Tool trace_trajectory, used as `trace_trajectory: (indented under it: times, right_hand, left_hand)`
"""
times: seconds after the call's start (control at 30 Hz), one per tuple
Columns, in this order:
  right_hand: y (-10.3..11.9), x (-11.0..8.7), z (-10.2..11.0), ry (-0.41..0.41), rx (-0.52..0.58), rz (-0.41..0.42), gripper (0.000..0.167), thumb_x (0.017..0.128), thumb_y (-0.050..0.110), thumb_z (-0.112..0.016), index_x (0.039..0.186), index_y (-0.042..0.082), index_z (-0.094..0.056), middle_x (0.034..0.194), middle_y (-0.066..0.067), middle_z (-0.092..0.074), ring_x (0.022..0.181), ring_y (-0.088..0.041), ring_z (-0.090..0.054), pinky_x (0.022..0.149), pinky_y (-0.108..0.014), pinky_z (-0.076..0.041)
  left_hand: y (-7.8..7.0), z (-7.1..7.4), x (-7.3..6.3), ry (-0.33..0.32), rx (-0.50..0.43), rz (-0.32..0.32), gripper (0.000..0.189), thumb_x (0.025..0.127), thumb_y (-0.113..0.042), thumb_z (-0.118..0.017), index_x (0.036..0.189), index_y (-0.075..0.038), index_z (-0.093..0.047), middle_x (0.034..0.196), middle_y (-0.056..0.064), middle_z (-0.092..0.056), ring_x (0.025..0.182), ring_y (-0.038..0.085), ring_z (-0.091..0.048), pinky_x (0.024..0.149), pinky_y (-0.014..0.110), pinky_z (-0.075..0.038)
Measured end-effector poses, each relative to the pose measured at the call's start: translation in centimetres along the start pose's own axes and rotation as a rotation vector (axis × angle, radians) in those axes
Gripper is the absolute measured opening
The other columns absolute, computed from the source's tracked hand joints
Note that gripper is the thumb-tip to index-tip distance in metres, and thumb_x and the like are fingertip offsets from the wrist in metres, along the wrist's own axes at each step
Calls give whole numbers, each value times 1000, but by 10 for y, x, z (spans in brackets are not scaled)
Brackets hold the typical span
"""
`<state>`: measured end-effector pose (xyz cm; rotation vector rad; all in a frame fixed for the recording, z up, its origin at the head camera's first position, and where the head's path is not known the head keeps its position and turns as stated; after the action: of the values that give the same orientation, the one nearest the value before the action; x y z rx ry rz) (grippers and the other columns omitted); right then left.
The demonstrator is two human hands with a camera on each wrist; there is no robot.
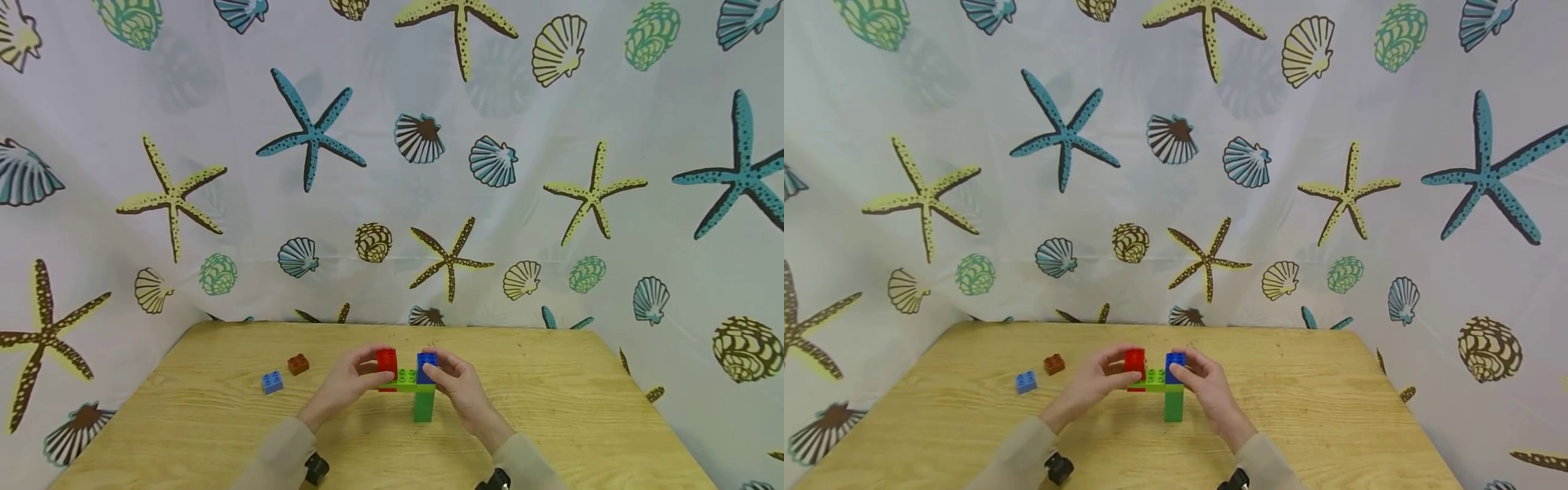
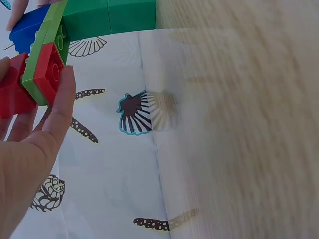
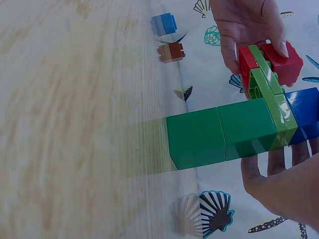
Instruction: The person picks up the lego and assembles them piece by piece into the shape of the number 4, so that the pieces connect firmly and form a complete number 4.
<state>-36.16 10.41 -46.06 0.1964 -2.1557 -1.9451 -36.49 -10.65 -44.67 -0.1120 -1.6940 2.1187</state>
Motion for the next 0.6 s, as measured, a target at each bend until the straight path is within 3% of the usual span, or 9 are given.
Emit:
trace_trajectory:
  times: [0.3,0.6]
  right_hand:
    - [-1,0,0,-2,2,-19,52,91,32,-70,136,10,-57,133,-11,-59,115,-20,-59,106,-46,-44]
    - [1,-1,0,1,-6,-12,52,91,33,-70,137,11,-57,133,-10,-59,112,-16,-60,103,-41,-47]
  left_hand:
    - [2,-4,-1,8,-34,8,53,90,-32,-72,139,-25,-54,129,9,-62,115,30,-63,91,40,-55]
    - [5,-2,1,-5,-30,14,52,88,-31,-73,138,-24,-57,123,9,-66,108,24,-65,90,38,-55]
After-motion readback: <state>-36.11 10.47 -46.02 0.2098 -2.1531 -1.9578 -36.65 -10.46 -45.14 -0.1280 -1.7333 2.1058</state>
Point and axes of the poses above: each hand's wrist, its own x-axis towards the middle knuckle, its own z-axis out of the back of the hand, y = z × x, the point moved 5 cm from there along x, towards the middle knuckle
